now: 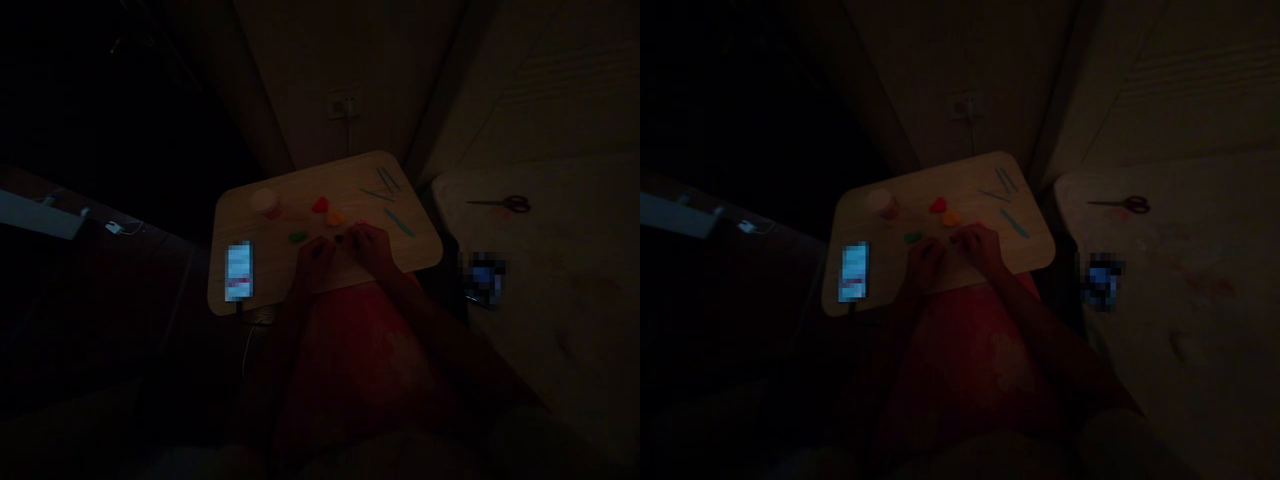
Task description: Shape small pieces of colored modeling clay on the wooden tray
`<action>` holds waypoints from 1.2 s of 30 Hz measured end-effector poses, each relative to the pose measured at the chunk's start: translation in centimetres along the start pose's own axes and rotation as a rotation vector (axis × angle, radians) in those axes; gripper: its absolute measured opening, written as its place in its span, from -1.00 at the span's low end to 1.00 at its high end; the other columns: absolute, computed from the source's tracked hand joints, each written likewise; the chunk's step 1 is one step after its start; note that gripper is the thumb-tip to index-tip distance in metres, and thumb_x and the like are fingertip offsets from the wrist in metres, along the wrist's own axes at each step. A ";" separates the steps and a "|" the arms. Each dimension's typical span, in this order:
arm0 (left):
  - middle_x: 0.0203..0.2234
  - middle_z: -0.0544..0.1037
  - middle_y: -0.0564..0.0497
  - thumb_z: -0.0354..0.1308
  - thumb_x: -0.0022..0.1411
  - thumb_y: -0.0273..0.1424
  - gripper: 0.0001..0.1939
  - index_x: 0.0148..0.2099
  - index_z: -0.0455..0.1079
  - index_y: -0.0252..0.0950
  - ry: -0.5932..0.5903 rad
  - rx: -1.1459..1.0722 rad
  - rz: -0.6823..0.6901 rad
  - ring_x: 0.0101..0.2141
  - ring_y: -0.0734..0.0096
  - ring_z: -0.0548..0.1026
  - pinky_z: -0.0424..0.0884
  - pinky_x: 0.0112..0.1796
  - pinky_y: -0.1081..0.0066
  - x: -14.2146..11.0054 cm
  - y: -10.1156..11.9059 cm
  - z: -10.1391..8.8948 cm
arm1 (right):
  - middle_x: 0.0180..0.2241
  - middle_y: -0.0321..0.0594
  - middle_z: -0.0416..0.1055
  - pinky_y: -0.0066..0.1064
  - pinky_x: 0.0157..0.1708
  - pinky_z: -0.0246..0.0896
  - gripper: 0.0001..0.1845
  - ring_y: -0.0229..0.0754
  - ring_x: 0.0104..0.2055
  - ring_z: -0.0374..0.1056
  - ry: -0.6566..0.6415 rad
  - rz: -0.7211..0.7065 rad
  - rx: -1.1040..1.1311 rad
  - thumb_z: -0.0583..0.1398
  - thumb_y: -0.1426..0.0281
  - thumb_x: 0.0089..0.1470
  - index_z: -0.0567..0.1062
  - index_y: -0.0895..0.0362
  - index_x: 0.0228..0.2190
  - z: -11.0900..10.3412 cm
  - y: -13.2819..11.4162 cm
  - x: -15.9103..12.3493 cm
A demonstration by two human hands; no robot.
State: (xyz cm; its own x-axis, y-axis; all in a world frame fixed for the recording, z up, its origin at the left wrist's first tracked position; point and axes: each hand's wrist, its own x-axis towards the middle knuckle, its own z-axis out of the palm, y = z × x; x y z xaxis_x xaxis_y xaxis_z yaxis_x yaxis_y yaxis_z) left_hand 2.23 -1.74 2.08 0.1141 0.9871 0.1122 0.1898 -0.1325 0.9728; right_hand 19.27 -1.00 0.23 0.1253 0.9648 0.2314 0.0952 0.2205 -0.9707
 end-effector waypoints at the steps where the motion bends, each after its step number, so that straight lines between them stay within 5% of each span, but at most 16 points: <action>1: -0.59 0.33 0.12 0.23 0.22 -0.25 -0.71 -0.48 0.35 -0.28 0.000 -0.003 -0.001 -0.52 0.52 0.26 0.19 -0.48 0.49 0.0 0.0 0.0 | -0.59 -0.29 0.49 -0.34 -0.35 0.33 -0.62 -0.24 -0.54 0.37 -0.006 -0.007 -0.002 0.14 0.23 0.29 0.65 0.09 -0.45 0.0 0.0 0.1; 8: -0.60 0.32 0.10 0.25 0.21 -0.19 -0.67 -0.49 0.36 -0.28 -0.005 -0.009 -0.010 -0.53 0.51 0.25 0.17 -0.51 0.48 0.1 -0.2 0.0 | -0.22 -0.18 0.62 -0.32 -0.12 0.40 -0.86 -0.16 -0.17 0.52 -0.017 -0.142 -0.006 0.30 0.35 0.11 0.68 0.04 -0.27 -0.1 -0.2 0.3; 16: -0.59 0.36 0.10 0.24 0.24 -0.20 -0.68 -0.47 0.37 -0.28 0.004 0.010 -0.009 -0.52 0.50 0.27 0.20 -0.48 0.47 0.1 -0.5 -0.1 | -0.50 -0.28 0.52 -0.44 -0.52 0.25 -0.82 -0.30 -0.55 0.33 0.019 0.038 0.060 0.31 0.26 0.08 0.64 0.10 -0.42 0.1 -0.8 0.0; 27: -0.60 0.31 0.12 0.20 0.24 -0.24 -0.69 -0.48 0.33 -0.28 -0.010 0.003 -0.001 -0.54 0.52 0.24 0.16 -0.49 0.47 0.0 -0.1 0.0 | -0.20 -0.15 0.63 -0.32 -0.24 0.48 -0.73 -0.18 -0.30 0.55 -0.015 0.029 0.135 0.27 0.26 0.12 0.62 0.06 -0.15 0.2 0.1 0.1; 36: -0.60 0.34 0.11 0.24 0.23 -0.23 -0.71 -0.47 0.37 -0.28 0.007 0.000 -0.018 -0.52 0.50 0.27 0.19 -0.49 0.48 -0.1 0.1 -0.1 | -0.47 -0.23 0.56 -0.41 -0.42 0.32 -0.81 -0.24 -0.46 0.41 0.001 0.030 0.024 0.29 0.25 0.10 0.63 0.11 -0.38 0.0 -0.8 0.0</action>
State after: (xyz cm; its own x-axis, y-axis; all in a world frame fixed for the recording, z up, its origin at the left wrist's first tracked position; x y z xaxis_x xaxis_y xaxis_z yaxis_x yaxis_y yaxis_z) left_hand 2.19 -1.80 2.17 0.1042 0.9899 0.0964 0.1918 -0.1151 0.9747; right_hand 19.18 -1.18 0.99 0.1288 0.9708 0.2025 0.0678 0.1951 -0.9784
